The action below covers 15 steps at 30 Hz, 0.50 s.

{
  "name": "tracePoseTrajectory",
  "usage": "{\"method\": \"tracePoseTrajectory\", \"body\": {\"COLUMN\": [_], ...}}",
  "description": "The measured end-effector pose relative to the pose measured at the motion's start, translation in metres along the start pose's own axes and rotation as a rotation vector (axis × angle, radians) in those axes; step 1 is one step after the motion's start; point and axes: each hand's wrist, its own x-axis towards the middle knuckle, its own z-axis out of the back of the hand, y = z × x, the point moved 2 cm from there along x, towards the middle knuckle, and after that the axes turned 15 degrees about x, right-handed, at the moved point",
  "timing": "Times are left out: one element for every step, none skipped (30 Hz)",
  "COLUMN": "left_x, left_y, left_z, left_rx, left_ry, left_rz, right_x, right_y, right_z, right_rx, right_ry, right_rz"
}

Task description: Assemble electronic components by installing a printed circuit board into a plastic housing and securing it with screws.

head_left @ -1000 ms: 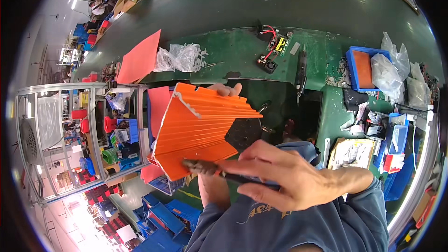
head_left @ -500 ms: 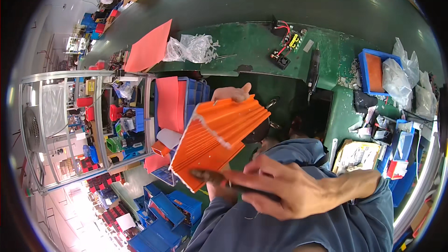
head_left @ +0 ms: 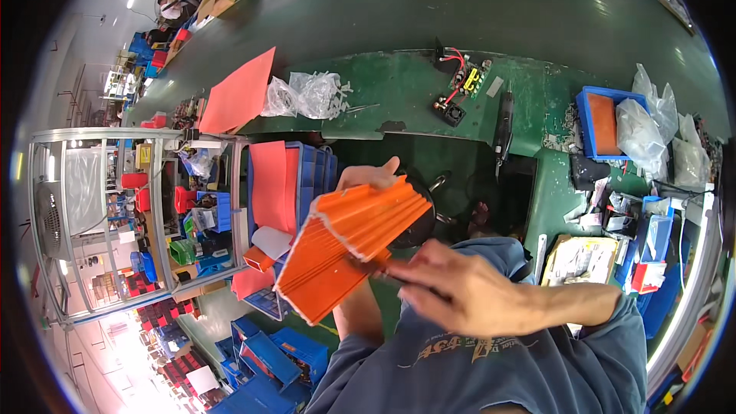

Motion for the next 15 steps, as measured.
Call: {"method": "tracePoseTrajectory", "body": {"left_x": [0.002,-0.009,-0.035,-0.054,-0.041,-0.030,-0.016,-0.011,-0.019,-0.027,-0.024,-0.025,-0.045,-0.021,-0.005], "left_y": [-0.009,0.001,0.023,0.033,0.038,0.030,0.009,-0.003,-0.004,-0.004,-0.004,-0.013,0.012,0.024,0.006], "left_z": [-0.001,0.016,0.044,0.059,0.066,0.051,0.021,0.005,0.001,-0.006,-0.016,-0.019,0.098,0.081,0.034], "left_rx": [0.448,0.455,0.375,0.297,-0.170,-0.176,0.068,0.327,0.144,0.144,0.309,0.497,0.111,0.073,0.037], "left_ry": [-0.077,-0.085,-0.176,-0.267,-0.307,-0.297,-0.178,-0.074,-0.033,-0.041,-0.194,-0.366,0.097,0.125,0.057], "left_rz": [0.008,0.000,-0.024,-0.043,-0.110,-0.108,-0.091,-0.087,-0.148,-0.137,-0.053,0.019,-0.011,-0.006,0.082], "right_x": [-0.001,-0.003,-0.005,-0.009,-0.006,-0.003,0.003,0.003,-0.003,-0.006,-0.006,-0.002,0.000,-0.002,-0.002], "right_y": [0.000,0.001,0.026,0.025,0.019,0.011,0.001,0.004,0.019,0.036,0.031,0.019,0.008,-0.006,0.010], "right_z": [0.002,0.001,-0.002,-0.007,-0.008,-0.003,0.008,0.008,0.000,0.001,-0.001,-0.004,-0.007,-0.002,0.003], "right_rx": [0.038,0.079,0.144,0.155,0.109,0.057,-0.041,0.037,0.127,0.149,0.148,0.052,-0.047,-0.010,0.045], "right_ry": [-0.007,0.001,0.021,0.023,0.035,0.022,0.038,0.049,0.048,0.078,0.078,0.075,0.071,-0.016,0.040], "right_rz": [0.042,0.086,0.199,0.189,0.117,0.040,-0.100,0.032,0.148,0.184,0.187,0.092,0.000,0.062,0.148]}}
